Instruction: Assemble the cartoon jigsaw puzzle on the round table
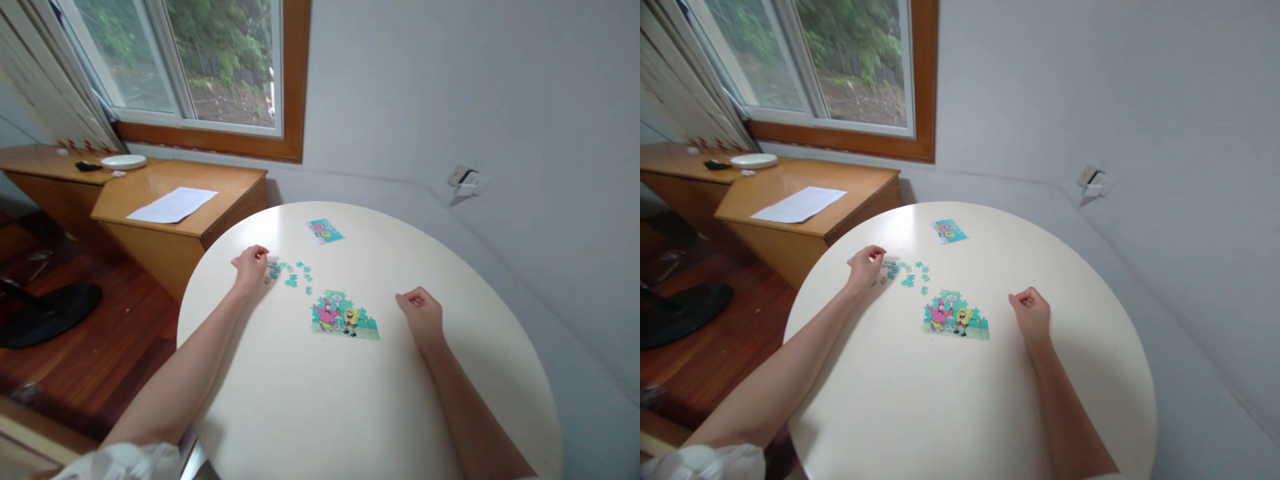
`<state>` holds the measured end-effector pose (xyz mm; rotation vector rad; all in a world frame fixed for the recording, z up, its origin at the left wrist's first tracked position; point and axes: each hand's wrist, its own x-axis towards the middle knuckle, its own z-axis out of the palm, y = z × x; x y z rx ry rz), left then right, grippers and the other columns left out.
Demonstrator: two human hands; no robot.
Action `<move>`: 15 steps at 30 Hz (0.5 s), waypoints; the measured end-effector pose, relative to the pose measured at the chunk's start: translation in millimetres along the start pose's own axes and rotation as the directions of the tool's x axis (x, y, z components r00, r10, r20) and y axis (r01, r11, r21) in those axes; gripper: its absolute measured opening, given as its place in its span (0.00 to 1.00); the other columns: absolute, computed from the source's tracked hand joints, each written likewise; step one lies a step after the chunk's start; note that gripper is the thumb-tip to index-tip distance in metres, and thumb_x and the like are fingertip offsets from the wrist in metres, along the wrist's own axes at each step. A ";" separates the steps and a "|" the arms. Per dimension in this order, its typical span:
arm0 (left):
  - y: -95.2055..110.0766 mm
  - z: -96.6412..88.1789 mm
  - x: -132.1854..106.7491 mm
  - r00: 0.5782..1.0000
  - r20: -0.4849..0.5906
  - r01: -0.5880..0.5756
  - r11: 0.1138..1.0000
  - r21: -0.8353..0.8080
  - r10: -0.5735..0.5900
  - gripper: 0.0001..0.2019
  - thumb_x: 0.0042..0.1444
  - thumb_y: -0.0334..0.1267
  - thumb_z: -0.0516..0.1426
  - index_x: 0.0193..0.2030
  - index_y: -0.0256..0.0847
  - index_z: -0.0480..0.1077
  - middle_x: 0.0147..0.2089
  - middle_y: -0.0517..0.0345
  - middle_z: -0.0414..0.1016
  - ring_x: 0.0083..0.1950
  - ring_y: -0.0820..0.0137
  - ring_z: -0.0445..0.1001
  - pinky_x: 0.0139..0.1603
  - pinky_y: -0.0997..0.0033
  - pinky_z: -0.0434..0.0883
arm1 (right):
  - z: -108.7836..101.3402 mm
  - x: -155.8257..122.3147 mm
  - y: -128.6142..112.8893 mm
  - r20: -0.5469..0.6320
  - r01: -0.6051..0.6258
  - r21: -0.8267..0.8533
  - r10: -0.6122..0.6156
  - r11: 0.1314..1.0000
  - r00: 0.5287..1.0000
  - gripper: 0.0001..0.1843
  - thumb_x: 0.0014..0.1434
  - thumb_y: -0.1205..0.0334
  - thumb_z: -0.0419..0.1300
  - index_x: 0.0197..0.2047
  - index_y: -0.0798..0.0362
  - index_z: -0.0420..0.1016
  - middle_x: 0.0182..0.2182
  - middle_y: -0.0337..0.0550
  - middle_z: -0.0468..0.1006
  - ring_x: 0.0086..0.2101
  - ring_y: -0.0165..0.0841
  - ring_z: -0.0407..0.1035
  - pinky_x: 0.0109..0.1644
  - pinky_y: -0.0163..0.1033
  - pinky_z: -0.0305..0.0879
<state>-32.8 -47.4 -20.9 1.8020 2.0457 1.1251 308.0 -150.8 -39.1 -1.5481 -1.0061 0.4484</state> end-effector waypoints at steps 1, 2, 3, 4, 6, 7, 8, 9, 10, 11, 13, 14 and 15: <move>-0.2 1.0 -0.8 1.000 0.011 -0.002 1.000 -0.003 0.002 0.10 0.51 0.34 0.49 0.33 0.41 0.71 0.38 0.56 0.77 0.41 0.65 0.73 0.50 0.61 0.57 | 0.1 -0.3 -0.6 0.003 0.002 0.006 -0.002 1.000 1.000 0.13 0.36 0.56 0.62 0.16 0.52 0.61 0.12 0.31 0.63 0.17 0.25 0.55 0.21 0.32 0.51; -0.6 2.0 -1.6 1.000 0.019 -0.002 1.000 -0.006 0.003 0.10 0.50 0.34 0.49 0.33 0.42 0.71 0.38 0.57 0.77 0.41 0.66 0.73 0.50 0.61 0.57 | 0.2 -0.7 -1.3 0.006 0.005 0.011 -0.005 1.000 1.000 0.14 0.36 0.55 0.63 0.16 0.52 0.61 0.12 0.31 0.63 0.17 0.25 0.55 0.21 0.32 0.51; -0.9 3.0 -2.2 1.000 0.024 -0.004 1.000 -0.009 0.005 0.10 0.50 0.34 0.49 0.33 0.42 0.71 0.38 0.57 0.77 0.40 0.66 0.73 0.50 0.61 0.57 | 0.4 -1.2 -2.1 0.008 0.005 0.015 -0.006 1.000 1.000 0.15 0.37 0.54 0.63 0.17 0.52 0.61 0.12 0.31 0.62 0.17 0.24 0.54 0.21 0.32 0.51; -1.2 3.8 -2.8 1.000 0.024 -0.006 1.000 -0.013 0.007 0.10 0.50 0.34 0.49 0.33 0.42 0.71 0.37 0.57 0.77 0.40 0.66 0.73 0.50 0.61 0.57 | 0.5 -1.7 -2.9 0.010 0.003 0.018 -0.004 1.000 1.000 0.16 0.37 0.53 0.64 0.17 0.52 0.61 0.12 0.31 0.62 0.17 0.24 0.54 0.21 0.32 0.50; -1.4 5.1 -3.6 1.000 0.025 -0.011 1.000 -0.018 0.012 0.10 0.50 0.34 0.49 0.33 0.42 0.71 0.37 0.57 0.77 0.40 0.66 0.73 0.51 0.61 0.56 | 0.8 -2.7 -4.1 0.014 -0.006 0.020 0.005 1.000 1.000 0.17 0.37 0.52 0.65 0.17 0.52 0.61 0.12 0.30 0.60 0.16 0.23 0.52 0.20 0.32 0.49; -1.5 5.5 -3.8 1.000 0.026 -0.013 1.000 -0.020 0.013 0.10 0.50 0.34 0.49 0.33 0.43 0.71 0.37 0.57 0.77 0.40 0.66 0.73 0.51 0.61 0.56 | 0.9 -3.2 -4.5 0.017 -0.009 0.020 0.009 1.000 1.000 0.18 0.37 0.51 0.65 0.17 0.52 0.61 0.12 0.30 0.60 0.16 0.23 0.52 0.20 0.32 0.48; -1.5 5.7 -3.9 1.000 0.028 -0.014 1.000 -0.020 0.014 0.10 0.50 0.34 0.49 0.33 0.43 0.71 0.37 0.58 0.77 0.40 0.66 0.73 0.51 0.61 0.56 | 1.0 -3.5 -4.6 0.021 -0.012 0.019 0.012 1.000 1.000 0.19 0.36 0.50 0.66 0.17 0.52 0.61 0.12 0.30 0.60 0.16 0.23 0.52 0.20 0.32 0.48; -1.6 5.9 -3.9 0.999 0.028 -0.015 1.000 -0.019 0.015 0.10 0.50 0.34 0.48 0.33 0.43 0.71 0.37 0.58 0.77 0.40 0.66 0.73 0.51 0.61 0.56 | 1.0 -3.8 -4.6 0.023 -0.014 0.018 0.013 1.000 1.000 0.20 0.36 0.49 0.66 0.17 0.52 0.61 0.12 0.31 0.60 0.16 0.23 0.52 0.20 0.32 0.48; -1.6 5.9 -3.8 1.000 0.027 -0.015 1.000 -0.019 0.016 0.11 0.49 0.34 0.48 0.33 0.43 0.71 0.37 0.58 0.77 0.40 0.65 0.73 0.52 0.61 0.56 | 1.0 -4.0 -4.6 0.023 -0.014 0.017 0.014 1.000 1.000 0.21 0.36 0.48 0.66 0.17 0.52 0.61 0.12 0.31 0.61 0.17 0.23 0.52 0.20 0.32 0.48; -1.6 5.9 -3.7 1.000 0.024 -0.016 1.000 -0.021 0.017 0.11 0.49 0.34 0.48 0.33 0.43 0.71 0.37 0.58 0.77 0.40 0.65 0.73 0.51 0.60 0.56 | 1.0 -4.1 -4.5 0.021 -0.014 0.015 0.014 1.000 1.000 0.22 0.35 0.47 0.67 0.16 0.52 0.61 0.12 0.31 0.61 0.17 0.24 0.52 0.20 0.32 0.48; -1.6 5.8 -3.4 1.000 0.015 -0.011 1.000 -0.022 0.011 0.11 0.49 0.34 0.48 0.32 0.42 0.72 0.36 0.57 0.77 0.41 0.64 0.73 0.51 0.60 0.57 | 1.0 -4.3 -4.7 0.016 -0.012 0.007 0.012 1.000 1.000 0.23 0.35 0.45 0.67 0.16 0.52 0.60 0.12 0.31 0.60 0.17 0.23 0.52 0.20 0.32 0.48; -1.5 5.7 -3.2 1.000 0.012 -0.004 1.000 -0.021 0.005 0.11 0.48 0.34 0.48 0.32 0.42 0.72 0.36 0.57 0.77 0.41 0.64 0.73 0.51 0.60 0.57 | 0.9 -4.4 -5.1 0.017 -0.008 0.004 0.008 1.000 1.000 0.24 0.35 0.45 0.67 0.15 0.52 0.59 0.12 0.31 0.60 0.17 0.23 0.52 0.20 0.32 0.48; -1.4 5.7 -3.1 1.000 0.013 0.004 1.000 -0.018 -0.003 0.11 0.48 0.34 0.48 0.32 0.42 0.72 0.36 0.57 0.77 0.41 0.64 0.73 0.50 0.60 0.57 | 0.9 -4.6 -5.6 0.020 -0.004 0.002 0.004 1.000 1.000 0.25 0.34 0.44 0.67 0.15 0.52 0.59 0.12 0.31 0.60 0.17 0.23 0.51 0.20 0.32 0.48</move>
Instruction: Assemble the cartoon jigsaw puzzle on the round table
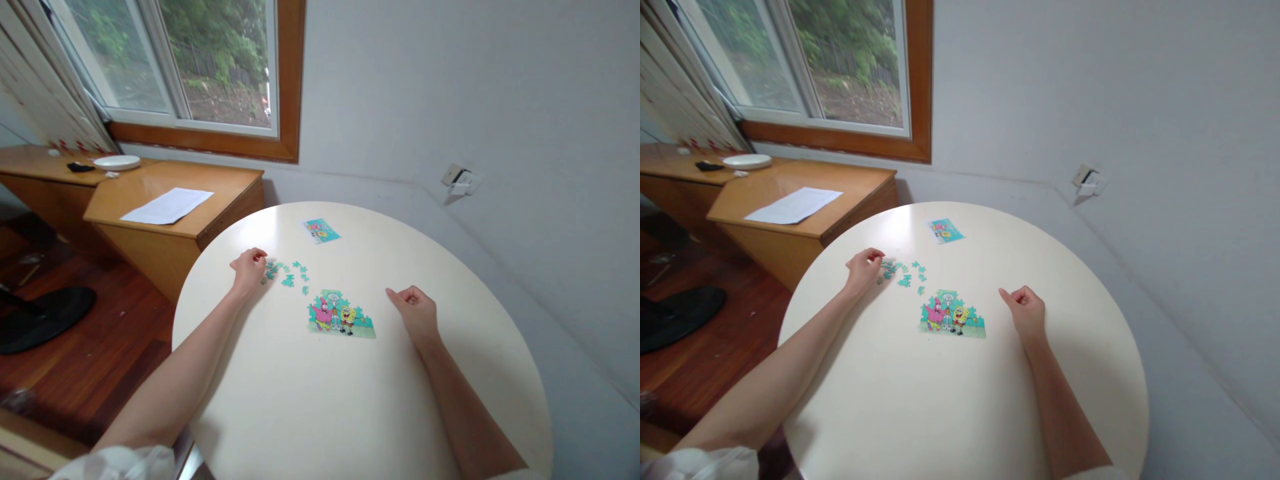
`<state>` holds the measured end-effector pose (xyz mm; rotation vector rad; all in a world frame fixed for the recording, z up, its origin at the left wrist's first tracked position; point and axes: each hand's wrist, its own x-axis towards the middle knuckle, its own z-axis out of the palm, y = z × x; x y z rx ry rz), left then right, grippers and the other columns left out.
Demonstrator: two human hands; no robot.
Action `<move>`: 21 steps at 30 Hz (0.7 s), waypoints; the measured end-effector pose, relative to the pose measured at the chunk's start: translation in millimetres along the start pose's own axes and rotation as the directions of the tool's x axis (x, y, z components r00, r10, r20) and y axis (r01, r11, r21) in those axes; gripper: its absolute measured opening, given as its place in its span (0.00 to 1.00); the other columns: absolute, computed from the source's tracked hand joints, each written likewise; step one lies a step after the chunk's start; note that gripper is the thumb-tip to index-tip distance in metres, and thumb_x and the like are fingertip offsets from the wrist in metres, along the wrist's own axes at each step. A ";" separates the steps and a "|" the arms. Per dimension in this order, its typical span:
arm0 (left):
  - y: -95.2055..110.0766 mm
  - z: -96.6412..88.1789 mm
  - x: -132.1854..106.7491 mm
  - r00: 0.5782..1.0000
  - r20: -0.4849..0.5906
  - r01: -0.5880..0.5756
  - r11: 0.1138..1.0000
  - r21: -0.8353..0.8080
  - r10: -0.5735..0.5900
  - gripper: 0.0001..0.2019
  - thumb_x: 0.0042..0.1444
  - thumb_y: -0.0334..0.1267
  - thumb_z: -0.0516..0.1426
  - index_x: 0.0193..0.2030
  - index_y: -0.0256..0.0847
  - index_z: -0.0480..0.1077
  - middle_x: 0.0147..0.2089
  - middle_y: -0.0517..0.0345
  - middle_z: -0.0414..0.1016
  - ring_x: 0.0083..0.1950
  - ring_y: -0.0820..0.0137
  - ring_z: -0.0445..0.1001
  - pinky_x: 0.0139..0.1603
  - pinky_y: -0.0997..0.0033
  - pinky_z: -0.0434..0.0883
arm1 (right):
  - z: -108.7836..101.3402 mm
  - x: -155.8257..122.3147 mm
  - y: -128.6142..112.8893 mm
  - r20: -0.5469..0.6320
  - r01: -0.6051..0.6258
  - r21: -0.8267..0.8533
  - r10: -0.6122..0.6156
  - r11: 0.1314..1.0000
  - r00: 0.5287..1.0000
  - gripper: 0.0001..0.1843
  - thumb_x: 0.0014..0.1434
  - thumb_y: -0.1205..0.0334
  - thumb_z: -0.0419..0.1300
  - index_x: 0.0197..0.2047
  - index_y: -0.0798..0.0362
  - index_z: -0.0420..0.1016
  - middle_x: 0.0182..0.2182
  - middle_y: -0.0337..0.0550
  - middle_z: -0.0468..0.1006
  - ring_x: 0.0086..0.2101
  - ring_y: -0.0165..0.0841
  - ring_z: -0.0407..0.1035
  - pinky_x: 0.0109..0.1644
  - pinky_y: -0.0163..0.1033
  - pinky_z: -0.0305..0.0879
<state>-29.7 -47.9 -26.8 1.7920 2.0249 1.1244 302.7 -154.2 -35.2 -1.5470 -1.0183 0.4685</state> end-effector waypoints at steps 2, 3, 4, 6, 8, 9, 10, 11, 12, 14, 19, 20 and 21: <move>0.1 0.2 0.2 1.000 0.003 0.006 1.000 0.009 -0.007 0.11 0.48 0.34 0.48 0.32 0.42 0.72 0.36 0.57 0.78 0.41 0.64 0.73 0.50 0.60 0.57 | 0.1 -0.7 -1.5 0.008 0.007 0.005 -0.007 1.000 1.000 0.26 0.34 0.43 0.67 0.15 0.52 0.57 0.13 0.31 0.60 0.17 0.23 0.51 0.20 0.32 0.48; -0.1 0.5 0.3 1.000 0.006 0.005 1.000 0.015 -0.005 0.11 0.48 0.34 0.48 0.32 0.42 0.72 0.36 0.57 0.78 0.41 0.64 0.73 0.50 0.60 0.57 | 0.2 -1.2 -2.3 0.013 0.009 0.011 -0.009 1.000 1.000 0.26 0.34 0.43 0.67 0.14 0.52 0.57 0.13 0.31 0.60 0.18 0.23 0.51 0.21 0.32 0.49; -0.3 0.8 0.4 1.000 0.009 0.003 1.000 0.022 -0.003 0.11 0.48 0.34 0.48 0.32 0.42 0.72 0.36 0.57 0.78 0.41 0.64 0.73 0.49 0.61 0.57 | 0.3 -1.8 -3.2 0.017 0.014 0.018 -0.014 1.000 1.000 0.27 0.34 0.43 0.67 0.14 0.52 0.56 0.13 0.31 0.60 0.18 0.23 0.51 0.21 0.32 0.49; -1.2 1.5 0.7 1.000 0.009 0.002 0.999 0.035 -0.002 0.11 0.49 0.34 0.48 0.32 0.42 0.72 0.36 0.57 0.78 0.41 0.64 0.73 0.49 0.61 0.57 | 0.5 -3.0 -4.9 0.026 0.027 0.033 -0.027 0.999 0.999 0.28 0.35 0.43 0.67 0.14 0.52 0.54 0.14 0.32 0.60 0.18 0.23 0.52 0.22 0.32 0.50; -2.0 2.2 1.1 1.000 0.009 0.006 0.999 0.041 -0.007 0.11 0.49 0.35 0.48 0.32 0.42 0.72 0.35 0.57 0.78 0.41 0.63 0.73 0.49 0.61 0.57 | 0.8 -4.1 -6.2 0.034 0.041 0.047 -0.042 0.998 0.999 0.29 0.35 0.43 0.67 0.14 0.52 0.52 0.14 0.32 0.60 0.19 0.23 0.52 0.23 0.33 0.51; -2.4 2.4 1.2 1.000 0.010 0.007 0.999 0.041 -0.007 0.11 0.49 0.35 0.48 0.32 0.42 0.72 0.35 0.57 0.77 0.40 0.63 0.74 0.49 0.61 0.57 | 0.9 -4.4 -6.6 0.035 0.045 0.052 -0.047 0.998 0.998 0.30 0.35 0.43 0.67 0.14 0.51 0.51 0.14 0.32 0.59 0.19 0.23 0.52 0.23 0.33 0.51; -2.6 2.5 1.3 1.000 0.011 0.008 0.999 0.039 -0.008 0.11 0.49 0.35 0.48 0.32 0.42 0.72 0.34 0.57 0.77 0.40 0.63 0.74 0.49 0.61 0.57 | 0.9 -4.6 -6.9 0.033 0.049 0.054 -0.051 0.997 0.998 0.31 0.35 0.42 0.67 0.13 0.51 0.50 0.15 0.32 0.59 0.19 0.23 0.52 0.22 0.33 0.51; -2.7 2.5 1.3 1.000 0.012 0.009 0.999 0.038 -0.010 0.11 0.49 0.35 0.48 0.32 0.42 0.72 0.34 0.58 0.77 0.40 0.63 0.74 0.49 0.61 0.57 | 1.0 -4.7 -7.0 0.032 0.052 0.052 -0.054 0.997 0.998 0.31 0.35 0.42 0.67 0.13 0.51 0.49 0.15 0.32 0.59 0.19 0.23 0.51 0.22 0.33 0.51; -2.7 2.4 1.2 1.000 0.013 0.012 0.999 0.038 -0.012 0.11 0.49 0.35 0.48 0.32 0.42 0.72 0.34 0.58 0.77 0.40 0.64 0.74 0.49 0.61 0.57 | 0.9 -4.6 -7.0 0.030 0.057 0.047 -0.058 0.997 0.998 0.31 0.35 0.42 0.67 0.13 0.51 0.48 0.15 0.32 0.60 0.19 0.23 0.51 0.22 0.33 0.51; -2.3 1.8 1.0 1.000 0.013 0.019 0.999 0.039 -0.019 0.11 0.49 0.35 0.48 0.31 0.42 0.72 0.35 0.58 0.77 0.40 0.64 0.74 0.49 0.61 0.57 | 0.8 -4.3 -6.6 0.027 0.063 0.035 -0.064 0.997 0.998 0.31 0.35 0.42 0.67 0.13 0.51 0.48 0.14 0.33 0.60 0.19 0.24 0.51 0.23 0.33 0.51; -0.2 -1.3 1.1 0.999 0.014 0.039 0.998 0.040 -0.040 0.11 0.49 0.34 0.48 0.32 0.42 0.72 0.34 0.58 0.77 0.40 0.64 0.73 0.48 0.61 0.58 | 0.4 -4.0 -6.3 0.027 0.047 0.034 -0.048 0.998 0.998 0.31 0.34 0.44 0.67 0.13 0.51 0.48 0.14 0.33 0.61 0.19 0.24 0.51 0.22 0.33 0.50; 0.0 -2.0 1.4 0.999 0.016 0.044 0.998 0.040 -0.044 0.11 0.49 0.34 0.48 0.32 0.42 0.72 0.34 0.58 0.77 0.40 0.64 0.73 0.48 0.61 0.58 | 0.5 -4.2 -6.6 0.026 0.042 0.038 -0.043 0.998 0.999 0.32 0.33 0.44 0.68 0.13 0.51 0.47 0.14 0.33 0.61 0.19 0.24 0.51 0.22 0.33 0.50; 0.0 -2.5 1.8 0.999 0.017 0.049 0.998 0.041 -0.049 0.11 0.49 0.34 0.48 0.32 0.42 0.72 0.33 0.57 0.77 0.40 0.63 0.73 0.48 0.61 0.57 | 0.5 -4.4 -7.1 0.025 0.038 0.040 -0.039 0.998 0.999 0.32 0.33 0.44 0.68 0.13 0.50 0.47 0.14 0.33 0.60 0.19 0.23 0.51 0.22 0.33 0.50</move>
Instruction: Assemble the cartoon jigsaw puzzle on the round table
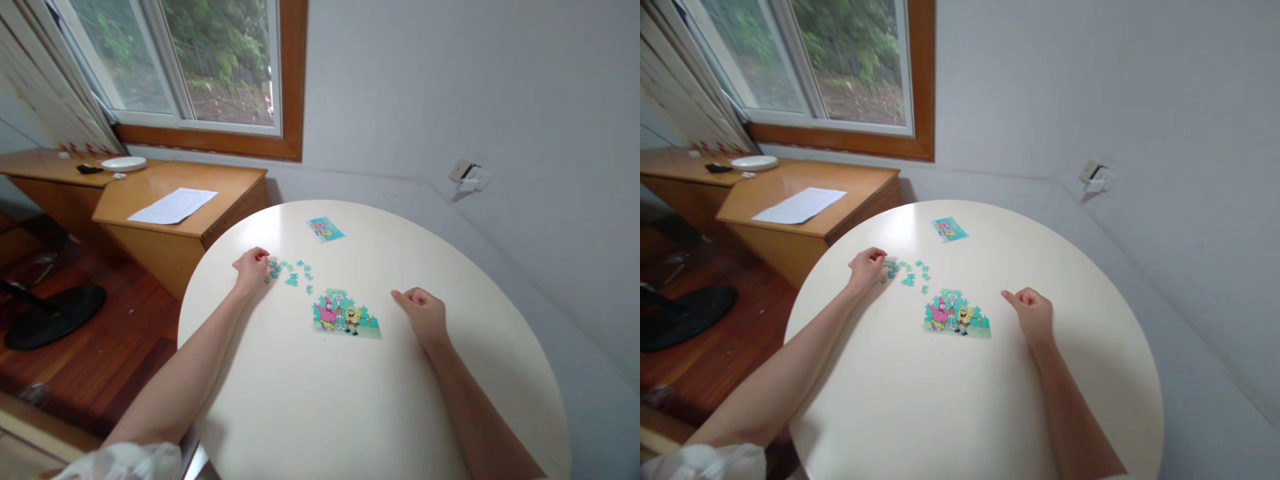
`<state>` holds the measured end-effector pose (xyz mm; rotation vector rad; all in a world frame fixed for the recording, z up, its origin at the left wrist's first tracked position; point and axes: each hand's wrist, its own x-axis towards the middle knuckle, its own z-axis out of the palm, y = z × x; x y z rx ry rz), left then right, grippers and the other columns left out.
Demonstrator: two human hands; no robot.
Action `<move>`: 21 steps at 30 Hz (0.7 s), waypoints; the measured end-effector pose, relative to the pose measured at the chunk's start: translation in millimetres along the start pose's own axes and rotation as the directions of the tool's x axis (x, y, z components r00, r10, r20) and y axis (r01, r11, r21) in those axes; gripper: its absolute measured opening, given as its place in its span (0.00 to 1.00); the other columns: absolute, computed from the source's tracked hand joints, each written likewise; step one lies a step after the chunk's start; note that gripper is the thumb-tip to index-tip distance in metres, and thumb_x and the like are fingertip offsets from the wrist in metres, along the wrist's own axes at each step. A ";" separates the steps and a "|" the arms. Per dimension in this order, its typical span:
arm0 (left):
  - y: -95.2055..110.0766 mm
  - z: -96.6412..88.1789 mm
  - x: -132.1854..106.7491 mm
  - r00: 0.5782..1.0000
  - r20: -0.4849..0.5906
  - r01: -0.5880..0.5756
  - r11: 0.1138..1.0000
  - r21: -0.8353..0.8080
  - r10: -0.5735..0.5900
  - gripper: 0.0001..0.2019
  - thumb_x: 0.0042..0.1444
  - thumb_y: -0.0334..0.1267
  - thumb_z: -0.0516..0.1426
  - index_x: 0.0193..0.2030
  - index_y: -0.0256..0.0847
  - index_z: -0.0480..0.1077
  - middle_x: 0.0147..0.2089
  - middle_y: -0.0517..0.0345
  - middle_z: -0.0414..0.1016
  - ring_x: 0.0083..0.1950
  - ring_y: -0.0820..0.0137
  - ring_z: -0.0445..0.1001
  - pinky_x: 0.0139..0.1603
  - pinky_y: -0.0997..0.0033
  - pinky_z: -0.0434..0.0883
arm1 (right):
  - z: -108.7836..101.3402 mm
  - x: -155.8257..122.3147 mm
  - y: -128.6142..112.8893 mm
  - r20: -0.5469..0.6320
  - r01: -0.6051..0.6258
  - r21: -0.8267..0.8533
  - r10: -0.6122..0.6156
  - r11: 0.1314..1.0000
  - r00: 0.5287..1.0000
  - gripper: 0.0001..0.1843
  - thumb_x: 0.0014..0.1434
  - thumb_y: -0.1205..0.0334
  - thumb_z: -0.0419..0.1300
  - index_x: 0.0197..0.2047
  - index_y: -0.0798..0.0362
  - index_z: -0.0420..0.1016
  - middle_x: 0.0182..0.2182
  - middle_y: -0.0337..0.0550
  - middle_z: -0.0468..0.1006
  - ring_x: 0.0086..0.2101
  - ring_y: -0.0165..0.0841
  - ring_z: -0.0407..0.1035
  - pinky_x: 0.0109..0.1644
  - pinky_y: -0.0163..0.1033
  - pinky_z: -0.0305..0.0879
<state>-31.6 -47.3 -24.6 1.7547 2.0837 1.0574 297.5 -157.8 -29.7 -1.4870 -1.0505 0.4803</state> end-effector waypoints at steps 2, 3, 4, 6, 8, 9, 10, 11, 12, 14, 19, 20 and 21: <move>-0.5 -0.6 1.1 1.000 -0.004 0.008 1.000 -0.003 -0.008 0.11 0.49 0.34 0.48 0.32 0.42 0.72 0.34 0.57 0.77 0.40 0.63 0.73 0.48 0.61 0.57 | 0.1 -0.5 -1.2 0.001 -0.004 -0.002 0.004 1.000 1.000 0.32 0.33 0.44 0.68 0.13 0.50 0.46 0.14 0.33 0.60 0.19 0.23 0.50 0.23 0.34 0.50; -1.0 -0.8 1.8 1.000 -0.009 0.010 1.000 -0.007 -0.011 0.11 0.49 0.34 0.49 0.32 0.41 0.72 0.34 0.57 0.77 0.40 0.63 0.73 0.47 0.61 0.57 | 0.1 -0.8 -1.7 0.003 -0.003 -0.006 0.003 1.000 1.000 0.32 0.34 0.44 0.68 0.13 0.50 0.46 0.14 0.33 0.59 0.19 0.23 0.50 0.23 0.34 0.49; -1.7 -0.9 2.5 1.000 -0.016 0.012 1.000 -0.013 -0.012 0.11 0.49 0.34 0.49 0.33 0.41 0.72 0.34 0.57 0.77 0.40 0.63 0.73 0.47 0.61 0.57 | 0.1 -1.0 -2.1 0.007 0.000 -0.009 0.000 1.000 1.000 0.32 0.34 0.44 0.67 0.13 0.50 0.46 0.14 0.33 0.59 0.19 0.23 0.50 0.23 0.34 0.49; -3.1 -1.3 4.0 0.999 -0.030 0.015 1.000 -0.024 -0.016 0.12 0.49 0.34 0.49 0.34 0.42 0.73 0.35 0.57 0.77 0.40 0.64 0.73 0.47 0.61 0.57 | 0.0 -1.1 -2.3 0.012 0.007 -0.010 -0.007 1.000 1.000 0.32 0.35 0.44 0.67 0.13 0.50 0.46 0.14 0.32 0.58 0.19 0.23 0.49 0.23 0.34 0.49; -4.4 -2.2 5.4 0.999 -0.039 0.024 0.999 -0.030 -0.025 0.12 0.50 0.34 0.49 0.34 0.42 0.73 0.36 0.57 0.78 0.41 0.63 0.73 0.47 0.60 0.57 | -0.2 -0.8 -1.5 0.017 0.009 -0.007 -0.009 1.000 1.000 0.32 0.35 0.44 0.67 0.14 0.50 0.46 0.14 0.32 0.57 0.19 0.23 0.49 0.23 0.34 0.48; -4.9 -2.8 6.1 0.999 -0.039 0.029 0.999 -0.030 -0.030 0.12 0.51 0.34 0.49 0.35 0.42 0.73 0.37 0.57 0.78 0.41 0.63 0.73 0.47 0.60 0.57 | -0.2 -0.5 -0.8 0.019 0.010 -0.007 -0.009 1.000 1.000 0.32 0.36 0.44 0.67 0.14 0.50 0.46 0.14 0.31 0.57 0.19 0.23 0.48 0.23 0.34 0.48; -5.3 -3.6 6.7 0.999 -0.037 0.033 0.999 -0.027 -0.034 0.12 0.51 0.34 0.49 0.35 0.42 0.74 0.37 0.57 0.78 0.41 0.63 0.73 0.47 0.60 0.57 | -0.3 -0.2 0.0 0.017 0.010 -0.010 -0.010 1.000 1.000 0.32 0.36 0.44 0.67 0.14 0.50 0.45 0.13 0.31 0.56 0.19 0.23 0.48 0.23 0.34 0.47; -5.6 -4.3 7.3 0.999 -0.032 0.035 0.999 -0.020 -0.035 0.13 0.52 0.33 0.48 0.36 0.42 0.74 0.38 0.56 0.78 0.41 0.63 0.73 0.47 0.59 0.57 | -0.3 0.1 0.9 0.011 0.013 -0.016 -0.013 1.000 1.000 0.32 0.36 0.45 0.67 0.14 0.50 0.45 0.13 0.31 0.55 0.19 0.23 0.47 0.22 0.33 0.47; -5.8 -4.9 7.8 0.999 -0.021 0.031 0.999 -0.009 -0.031 0.14 0.52 0.32 0.48 0.37 0.42 0.74 0.39 0.56 0.77 0.42 0.63 0.73 0.47 0.59 0.57 | -0.3 0.5 1.9 0.000 0.018 -0.021 -0.018 1.000 1.000 0.32 0.36 0.45 0.67 0.14 0.50 0.45 0.13 0.30 0.55 0.19 0.23 0.47 0.22 0.33 0.46; -6.0 -5.7 8.3 1.000 0.014 0.011 1.000 0.029 -0.012 0.17 0.51 0.28 0.47 0.39 0.42 0.74 0.40 0.55 0.77 0.44 0.62 0.72 0.47 0.59 0.57 | -0.3 1.2 3.8 -0.017 0.027 -0.023 -0.027 0.999 0.999 0.33 0.36 0.44 0.67 0.15 0.50 0.44 0.14 0.30 0.53 0.19 0.23 0.46 0.22 0.33 0.46; -7.5 -4.0 6.7 0.993 0.111 -0.055 0.994 0.096 0.044 0.19 0.49 0.24 0.48 0.41 0.41 0.75 0.42 0.53 0.74 0.46 0.61 0.71 0.47 0.58 0.57 | -1.0 2.1 5.4 0.011 0.029 -0.018 -0.028 0.999 1.000 0.31 0.38 0.44 0.66 0.15 0.50 0.48 0.14 0.29 0.53 0.18 0.22 0.46 0.21 0.32 0.45; -8.2 -3.2 6.0 0.987 0.136 -0.095 0.989 0.110 0.080 0.18 0.49 0.25 0.49 0.41 0.42 0.75 0.43 0.52 0.74 0.46 0.60 0.70 0.47 0.57 0.57 | -1.2 2.1 5.0 0.016 0.027 -0.023 -0.027 0.999 1.000 0.30 0.38 0.43 0.66 0.14 0.51 0.49 0.13 0.29 0.53 0.18 0.22 0.46 0.21 0.32 0.45; -9.1 -2.4 5.4 0.978 0.163 -0.148 0.981 0.127 0.126 0.18 0.49 0.25 0.50 0.42 0.42 0.75 0.45 0.51 0.73 0.47 0.58 0.69 0.46 0.56 0.57 | -1.4 2.0 4.4 0.019 0.025 -0.026 -0.025 0.999 1.000 0.29 0.38 0.43 0.66 0.14 0.51 0.50 0.13 0.30 0.53 0.18 0.22 0.46 0.20 0.32 0.44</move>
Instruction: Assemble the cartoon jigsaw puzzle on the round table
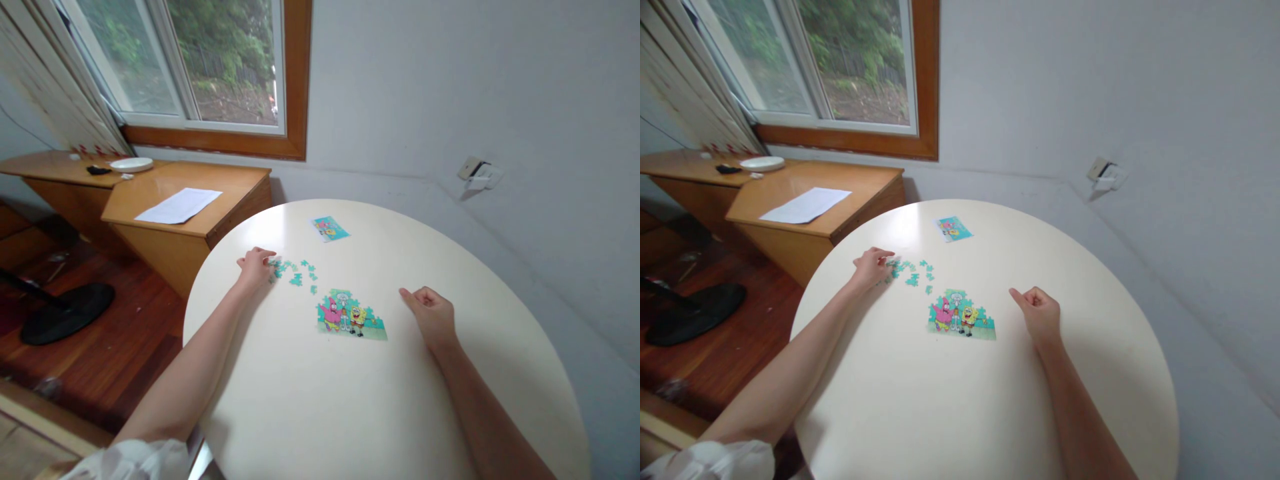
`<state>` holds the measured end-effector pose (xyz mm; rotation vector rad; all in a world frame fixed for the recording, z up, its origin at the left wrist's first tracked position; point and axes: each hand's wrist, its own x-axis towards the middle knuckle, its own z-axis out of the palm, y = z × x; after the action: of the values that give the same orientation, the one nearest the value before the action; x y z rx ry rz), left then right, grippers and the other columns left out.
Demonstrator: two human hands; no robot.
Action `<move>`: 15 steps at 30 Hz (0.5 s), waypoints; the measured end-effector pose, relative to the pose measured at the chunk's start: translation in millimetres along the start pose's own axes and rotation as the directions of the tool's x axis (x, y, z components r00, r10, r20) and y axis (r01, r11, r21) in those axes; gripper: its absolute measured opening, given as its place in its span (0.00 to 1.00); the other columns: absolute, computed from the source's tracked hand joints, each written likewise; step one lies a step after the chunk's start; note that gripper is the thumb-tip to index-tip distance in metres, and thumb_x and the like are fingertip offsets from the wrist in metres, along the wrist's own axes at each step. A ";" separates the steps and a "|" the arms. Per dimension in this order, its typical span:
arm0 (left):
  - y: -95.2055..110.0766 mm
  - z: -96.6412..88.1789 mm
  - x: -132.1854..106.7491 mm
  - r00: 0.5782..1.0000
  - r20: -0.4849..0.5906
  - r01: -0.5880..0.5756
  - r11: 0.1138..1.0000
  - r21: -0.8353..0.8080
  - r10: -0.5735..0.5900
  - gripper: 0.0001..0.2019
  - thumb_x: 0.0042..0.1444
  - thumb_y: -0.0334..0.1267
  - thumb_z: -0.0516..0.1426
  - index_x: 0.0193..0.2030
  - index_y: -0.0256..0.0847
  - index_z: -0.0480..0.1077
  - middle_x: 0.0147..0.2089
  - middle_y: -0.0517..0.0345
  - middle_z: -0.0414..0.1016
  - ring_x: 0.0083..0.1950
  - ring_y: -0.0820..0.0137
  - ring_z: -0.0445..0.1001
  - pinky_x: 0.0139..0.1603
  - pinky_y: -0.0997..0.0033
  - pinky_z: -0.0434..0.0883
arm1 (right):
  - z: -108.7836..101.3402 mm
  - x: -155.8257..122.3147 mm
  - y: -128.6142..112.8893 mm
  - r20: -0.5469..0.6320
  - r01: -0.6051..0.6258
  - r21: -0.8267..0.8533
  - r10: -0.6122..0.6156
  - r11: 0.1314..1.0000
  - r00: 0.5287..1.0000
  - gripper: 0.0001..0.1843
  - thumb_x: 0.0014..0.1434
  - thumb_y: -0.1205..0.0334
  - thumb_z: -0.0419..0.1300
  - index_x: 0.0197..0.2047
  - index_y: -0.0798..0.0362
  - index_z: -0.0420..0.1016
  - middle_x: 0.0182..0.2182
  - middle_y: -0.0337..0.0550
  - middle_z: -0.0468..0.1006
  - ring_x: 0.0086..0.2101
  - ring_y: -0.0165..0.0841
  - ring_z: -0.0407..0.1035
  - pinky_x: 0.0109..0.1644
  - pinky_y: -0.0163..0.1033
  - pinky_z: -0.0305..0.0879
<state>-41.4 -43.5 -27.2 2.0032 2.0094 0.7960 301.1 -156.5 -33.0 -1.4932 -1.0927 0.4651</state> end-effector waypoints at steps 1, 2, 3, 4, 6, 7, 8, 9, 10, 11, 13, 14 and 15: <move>-0.7 1.1 -0.5 0.998 0.019 -0.053 0.998 0.025 0.053 0.18 0.49 0.26 0.50 0.43 0.43 0.75 0.47 0.50 0.72 0.48 0.57 0.68 0.46 0.55 0.57 | -0.1 -0.1 -0.8 0.002 -0.002 -0.002 0.002 1.000 1.000 0.29 0.38 0.43 0.66 0.14 0.51 0.51 0.13 0.30 0.53 0.18 0.22 0.46 0.20 0.31 0.44; -1.5 2.2 -0.9 0.994 0.033 -0.104 0.994 0.045 0.102 0.18 0.50 0.26 0.50 0.44 0.43 0.75 0.49 0.49 0.72 0.50 0.55 0.66 0.46 0.54 0.57 | -0.1 -0.3 -1.7 0.003 -0.006 -0.002 0.006 1.000 1.000 0.29 0.38 0.43 0.66 0.14 0.51 0.51 0.13 0.30 0.54 0.17 0.22 0.46 0.20 0.31 0.44; -2.2 3.2 -1.2 0.989 0.039 -0.146 0.987 0.060 0.144 0.18 0.51 0.26 0.50 0.44 0.44 0.75 0.50 0.49 0.71 0.51 0.54 0.65 0.47 0.53 0.56 | -0.1 -0.5 -2.6 0.001 -0.010 -0.002 0.010 1.000 1.000 0.28 0.37 0.43 0.66 0.14 0.51 0.52 0.13 0.30 0.54 0.17 0.22 0.47 0.20 0.31 0.44; -2.8 4.2 -1.3 0.983 0.043 -0.180 0.981 0.068 0.177 0.18 0.52 0.26 0.50 0.44 0.44 0.74 0.51 0.49 0.71 0.52 0.54 0.64 0.47 0.52 0.56 | 0.0 -0.7 -3.5 -0.002 -0.014 -0.002 0.014 1.000 1.000 0.28 0.37 0.43 0.66 0.14 0.51 0.52 0.13 0.30 0.54 0.17 0.21 0.47 0.20 0.31 0.43; -3.8 6.0 -1.3 0.976 0.047 -0.216 0.974 0.071 0.213 0.18 0.52 0.25 0.49 0.44 0.44 0.74 0.52 0.49 0.71 0.53 0.53 0.63 0.48 0.50 0.55 | 0.2 -1.2 -5.2 -0.002 -0.022 -0.003 0.022 1.000 1.000 0.28 0.36 0.42 0.66 0.14 0.51 0.53 0.13 0.30 0.55 0.17 0.21 0.47 0.19 0.31 0.43; -4.3 6.7 -1.2 0.973 0.050 -0.228 0.971 0.071 0.225 0.18 0.52 0.25 0.49 0.44 0.44 0.74 0.52 0.49 0.72 0.53 0.53 0.63 0.48 0.49 0.55 | 0.3 -1.3 -5.9 -0.001 -0.024 -0.001 0.024 1.000 1.000 0.28 0.36 0.43 0.66 0.14 0.51 0.53 0.12 0.30 0.55 0.17 0.21 0.47 0.19 0.31 0.44; -4.8 7.4 -1.2 0.971 0.055 -0.235 0.969 0.071 0.231 0.18 0.52 0.25 0.49 0.44 0.44 0.74 0.52 0.50 0.72 0.53 0.53 0.63 0.48 0.48 0.55 | 0.4 -1.5 -6.4 0.001 -0.026 0.002 0.026 1.000 1.000 0.28 0.36 0.43 0.66 0.14 0.51 0.53 0.13 0.30 0.55 0.17 0.21 0.47 0.19 0.31 0.44; -5.3 7.9 -1.2 0.970 0.063 -0.239 0.969 0.069 0.235 0.18 0.52 0.24 0.49 0.44 0.44 0.73 0.51 0.50 0.73 0.52 0.53 0.64 0.48 0.48 0.55 | 0.5 -1.5 -6.6 0.002 -0.027 0.003 0.027 1.000 1.000 0.28 0.37 0.43 0.66 0.14 0.51 0.53 0.13 0.30 0.55 0.17 0.21 0.47 0.19 0.31 0.44; -5.9 8.2 -1.2 0.968 0.075 -0.244 0.968 0.067 0.239 0.18 0.52 0.24 0.49 0.44 0.44 0.73 0.49 0.51 0.74 0.52 0.53 0.64 0.48 0.47 0.55 | 0.6 -1.4 -6.7 0.004 -0.031 0.003 0.031 1.000 1.000 0.28 0.37 0.43 0.66 0.15 0.51 0.53 0.13 0.30 0.55 0.17 0.21 0.47 0.19 0.31 0.44; -6.5 8.5 -1.3 0.966 0.086 -0.249 0.966 0.066 0.244 0.18 0.52 0.24 0.49 0.43 0.45 0.73 0.48 0.52 0.75 0.51 0.54 0.65 0.48 0.47 0.54 | 0.6 -1.3 -6.5 0.004 -0.035 0.002 0.035 0.999 0.999 0.27 0.37 0.44 0.66 0.15 0.51 0.53 0.13 0.30 0.55 0.17 0.21 0.47 0.19 0.31 0.44; -7.3 8.5 -1.2 0.962 0.103 -0.260 0.963 0.065 0.253 0.18 0.51 0.24 0.49 0.42 0.44 0.74 0.45 0.52 0.76 0.50 0.54 0.65 0.48 0.48 0.54 | 0.8 -0.9 -5.5 0.002 -0.044 -0.002 0.044 0.999 0.999 0.27 0.36 0.44 0.66 0.15 0.52 0.53 0.13 0.30 0.55 0.17 0.21 0.47 0.19 0.31 0.43; -7.5 8.4 -1.1 0.960 0.109 -0.265 0.962 0.064 0.257 0.17 0.51 0.24 0.49 0.42 0.44 0.74 0.44 0.53 0.77 0.50 0.54 0.65 0.48 0.48 0.54 | 0.9 -0.7 -4.9 -0.001 -0.045 -0.002 0.045 0.999 0.999 0.27 0.36 0.45 0.66 0.15 0.52 0.53 0.13 0.30 0.56 0.17 0.21 0.47 0.19 0.31 0.43; -7.4 8.2 -1.0 0.960 0.112 -0.266 0.962 0.067 0.258 0.17 0.51 0.24 0.50 0.41 0.44 0.74 0.43 0.53 0.77 0.49 0.54 0.65 0.48 0.49 0.54 | 1.0 -0.5 -4.2 -0.005 -0.044 -0.001 0.044 0.999 0.999 0.27 0.36 0.45 0.66 0.15 0.52 0.53 0.12 0.30 0.55 0.17 0.21 0.47 0.19 0.31 0.43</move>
<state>-43.7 -42.1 -38.0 2.3401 1.7705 0.6530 298.6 -156.8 -29.6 -1.5211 -1.0588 0.4912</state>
